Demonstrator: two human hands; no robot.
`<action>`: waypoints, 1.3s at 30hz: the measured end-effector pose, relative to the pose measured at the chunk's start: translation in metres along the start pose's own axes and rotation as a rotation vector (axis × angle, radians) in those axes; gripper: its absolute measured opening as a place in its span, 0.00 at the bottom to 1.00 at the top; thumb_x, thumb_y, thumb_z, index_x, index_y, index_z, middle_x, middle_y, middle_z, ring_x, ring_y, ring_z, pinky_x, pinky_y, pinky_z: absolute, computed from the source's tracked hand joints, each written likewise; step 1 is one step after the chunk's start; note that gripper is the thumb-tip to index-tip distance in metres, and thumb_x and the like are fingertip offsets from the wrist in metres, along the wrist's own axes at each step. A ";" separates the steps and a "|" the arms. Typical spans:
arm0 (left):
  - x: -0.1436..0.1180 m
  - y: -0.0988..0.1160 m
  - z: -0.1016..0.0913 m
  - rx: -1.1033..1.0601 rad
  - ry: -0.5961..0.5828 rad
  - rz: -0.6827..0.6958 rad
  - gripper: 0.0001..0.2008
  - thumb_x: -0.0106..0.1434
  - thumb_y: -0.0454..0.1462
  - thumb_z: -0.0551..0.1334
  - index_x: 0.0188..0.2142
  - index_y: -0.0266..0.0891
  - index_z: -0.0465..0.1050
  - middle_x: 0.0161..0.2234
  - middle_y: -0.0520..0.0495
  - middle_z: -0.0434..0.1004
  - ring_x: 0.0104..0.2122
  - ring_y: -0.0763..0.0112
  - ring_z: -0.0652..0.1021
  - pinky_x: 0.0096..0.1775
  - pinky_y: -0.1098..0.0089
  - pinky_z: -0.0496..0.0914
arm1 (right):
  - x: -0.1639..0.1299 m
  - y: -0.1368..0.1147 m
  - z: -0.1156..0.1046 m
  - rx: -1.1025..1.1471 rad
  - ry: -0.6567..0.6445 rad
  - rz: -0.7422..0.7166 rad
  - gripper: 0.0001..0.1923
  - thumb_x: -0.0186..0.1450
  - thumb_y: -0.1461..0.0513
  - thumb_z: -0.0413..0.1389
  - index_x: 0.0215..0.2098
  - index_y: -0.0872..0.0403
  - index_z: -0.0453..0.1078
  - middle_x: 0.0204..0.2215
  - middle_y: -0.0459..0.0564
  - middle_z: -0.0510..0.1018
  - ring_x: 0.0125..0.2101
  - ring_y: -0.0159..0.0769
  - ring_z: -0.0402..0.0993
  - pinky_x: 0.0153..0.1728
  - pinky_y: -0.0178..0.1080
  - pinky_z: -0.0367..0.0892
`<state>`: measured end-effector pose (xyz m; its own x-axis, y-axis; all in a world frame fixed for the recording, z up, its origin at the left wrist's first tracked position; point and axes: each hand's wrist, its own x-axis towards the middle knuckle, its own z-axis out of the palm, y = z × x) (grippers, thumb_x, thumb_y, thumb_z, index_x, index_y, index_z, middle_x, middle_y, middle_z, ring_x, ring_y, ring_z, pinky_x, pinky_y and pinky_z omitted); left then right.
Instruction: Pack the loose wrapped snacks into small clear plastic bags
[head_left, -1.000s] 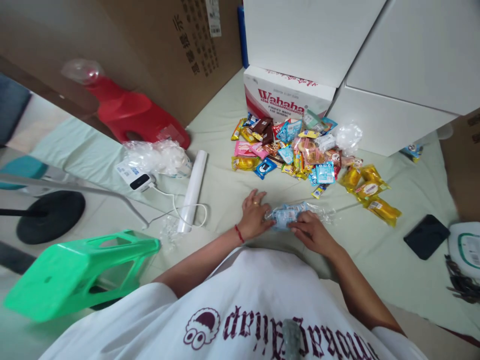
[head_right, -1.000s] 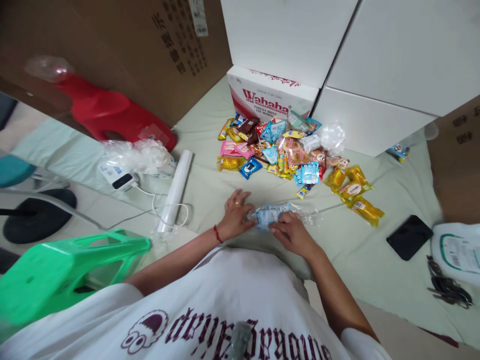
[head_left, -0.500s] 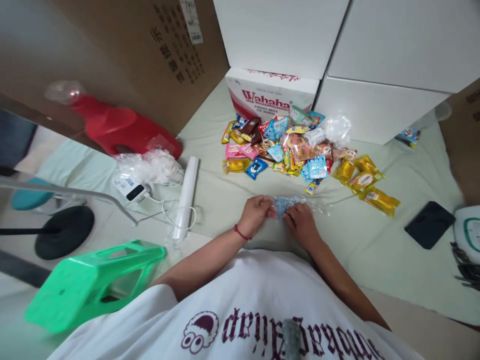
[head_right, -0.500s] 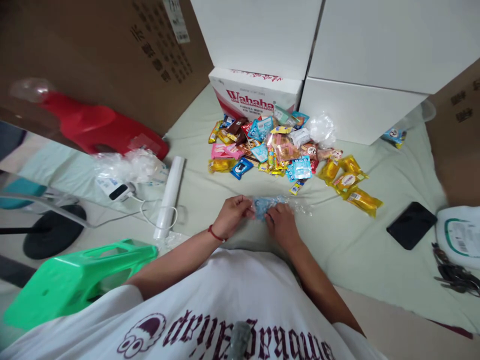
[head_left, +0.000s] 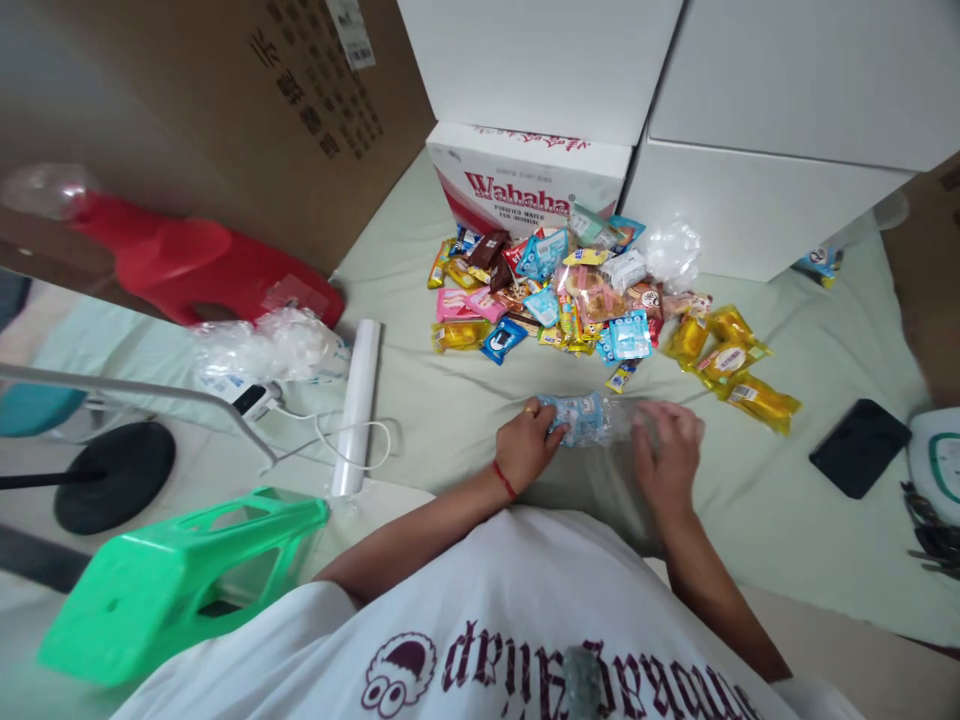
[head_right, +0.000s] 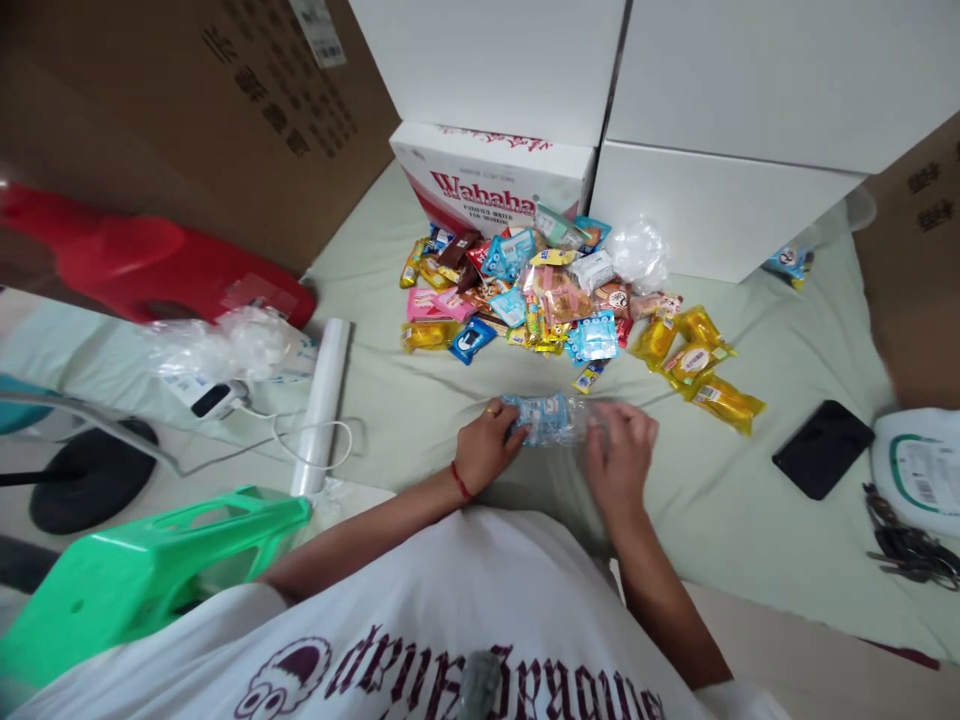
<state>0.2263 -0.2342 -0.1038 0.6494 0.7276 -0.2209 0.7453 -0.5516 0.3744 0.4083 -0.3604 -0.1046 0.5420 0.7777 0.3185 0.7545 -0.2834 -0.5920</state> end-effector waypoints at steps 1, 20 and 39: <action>0.001 0.000 0.000 0.012 -0.011 0.002 0.15 0.74 0.49 0.56 0.47 0.44 0.74 0.51 0.45 0.73 0.42 0.64 0.79 0.36 0.68 0.68 | 0.004 0.008 -0.003 -0.087 0.039 0.080 0.22 0.72 0.51 0.52 0.57 0.53 0.72 0.50 0.60 0.74 0.53 0.51 0.66 0.55 0.54 0.61; 0.013 -0.018 -0.001 -0.169 -0.013 0.086 0.14 0.74 0.40 0.53 0.47 0.39 0.75 0.49 0.41 0.76 0.39 0.64 0.80 0.37 0.68 0.72 | 0.017 -0.093 0.062 -0.268 -0.464 0.077 0.13 0.74 0.63 0.45 0.39 0.54 0.70 0.35 0.54 0.78 0.33 0.38 0.71 0.32 0.36 0.56; -0.011 -0.012 0.004 -0.306 0.179 0.487 0.10 0.71 0.36 0.56 0.41 0.40 0.76 0.47 0.40 0.78 0.51 0.58 0.74 0.56 0.57 0.68 | -0.039 -0.082 0.047 0.792 -0.171 0.519 0.21 0.74 0.45 0.48 0.47 0.51 0.72 0.37 0.51 0.79 0.34 0.38 0.74 0.34 0.40 0.72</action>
<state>0.2113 -0.2371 -0.1096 0.8503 0.4923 0.1862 0.2736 -0.7155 0.6428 0.3086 -0.3412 -0.1031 0.6297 0.7509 -0.1988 -0.0669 -0.2025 -0.9770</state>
